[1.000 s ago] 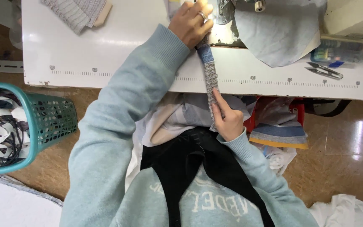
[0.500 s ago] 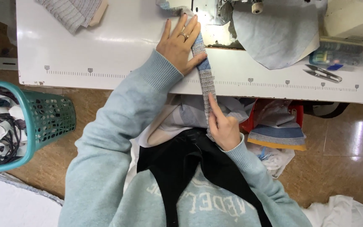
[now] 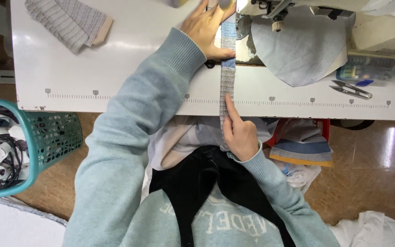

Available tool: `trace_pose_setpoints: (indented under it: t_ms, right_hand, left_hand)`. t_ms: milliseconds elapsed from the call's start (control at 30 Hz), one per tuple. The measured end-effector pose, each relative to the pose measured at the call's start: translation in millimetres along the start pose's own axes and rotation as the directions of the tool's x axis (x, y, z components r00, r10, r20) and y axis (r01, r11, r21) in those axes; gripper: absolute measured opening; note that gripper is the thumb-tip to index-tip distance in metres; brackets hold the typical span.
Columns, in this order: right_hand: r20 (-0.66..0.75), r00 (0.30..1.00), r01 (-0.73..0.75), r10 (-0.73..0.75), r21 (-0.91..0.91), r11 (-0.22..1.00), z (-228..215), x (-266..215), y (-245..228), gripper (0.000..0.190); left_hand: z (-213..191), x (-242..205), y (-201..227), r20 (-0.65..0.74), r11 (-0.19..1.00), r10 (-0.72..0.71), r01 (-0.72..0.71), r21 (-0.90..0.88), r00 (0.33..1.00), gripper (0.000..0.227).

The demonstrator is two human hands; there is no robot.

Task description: Sewing and aligning various fabric strips and pieces using an industrial sewing machine.

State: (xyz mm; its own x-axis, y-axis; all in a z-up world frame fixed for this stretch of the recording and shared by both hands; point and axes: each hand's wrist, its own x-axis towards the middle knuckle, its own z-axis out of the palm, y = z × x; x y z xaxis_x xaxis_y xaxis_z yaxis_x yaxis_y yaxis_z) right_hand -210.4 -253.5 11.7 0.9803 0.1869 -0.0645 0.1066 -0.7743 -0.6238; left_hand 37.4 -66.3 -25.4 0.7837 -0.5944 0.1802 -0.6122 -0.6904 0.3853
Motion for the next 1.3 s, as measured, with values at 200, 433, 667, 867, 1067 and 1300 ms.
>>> trace_pose_setpoints:
  t_ms: [200, 433, 667, 867, 1067, 1300]
  right_hand:
    - [0.015, 1.000, -0.007, 0.008, -0.019, 1.000, -8.0, -0.6, -4.6, 0.058]
    - [0.035, 0.999, -0.018, 0.019, -0.033, 0.999, -12.2, -6.5, -0.7, 0.058]
    - [0.048, 0.999, 0.024, -0.022, -0.031, 0.999, -7.1, -7.6, 3.6, 0.058]
    - [0.028, 0.999, 0.038, -0.036, -0.071, 0.997, -4.2, -6.8, 2.5, 0.058]
    - [-0.055, 0.995, 0.065, -0.082, -0.258, 0.964, 7.5, -17.3, 5.3, 0.053]
    - [-0.097, 0.979, 0.142, -0.179, -0.298, 0.944, 4.8, -14.4, -4.7, 0.057]
  left_hand:
    - [4.5, -1.4, 1.8, 0.014, 0.998, 0.032, -0.033, 0.049, 0.999, 0.122]
    - [2.6, -2.0, 9.7, 0.034, 0.996, 0.057, -0.054, -0.077, 0.998, 0.127]
    - [5.4, -3.6, 2.8, 0.041, 0.997, 0.066, -0.065, -0.038, 0.997, 0.127]
    - [-5.4, -17.9, 27.5, -0.068, 0.998, 0.025, -0.028, -0.054, 0.997, 0.105]
    - [16.7, -63.0, 71.7, -0.448, 0.956, 0.285, -0.284, 0.071, 0.848, 0.010]
    - [44.9, -92.8, 64.2, -0.251, 0.939, 0.262, -0.186, 0.288, 0.932, 0.026]
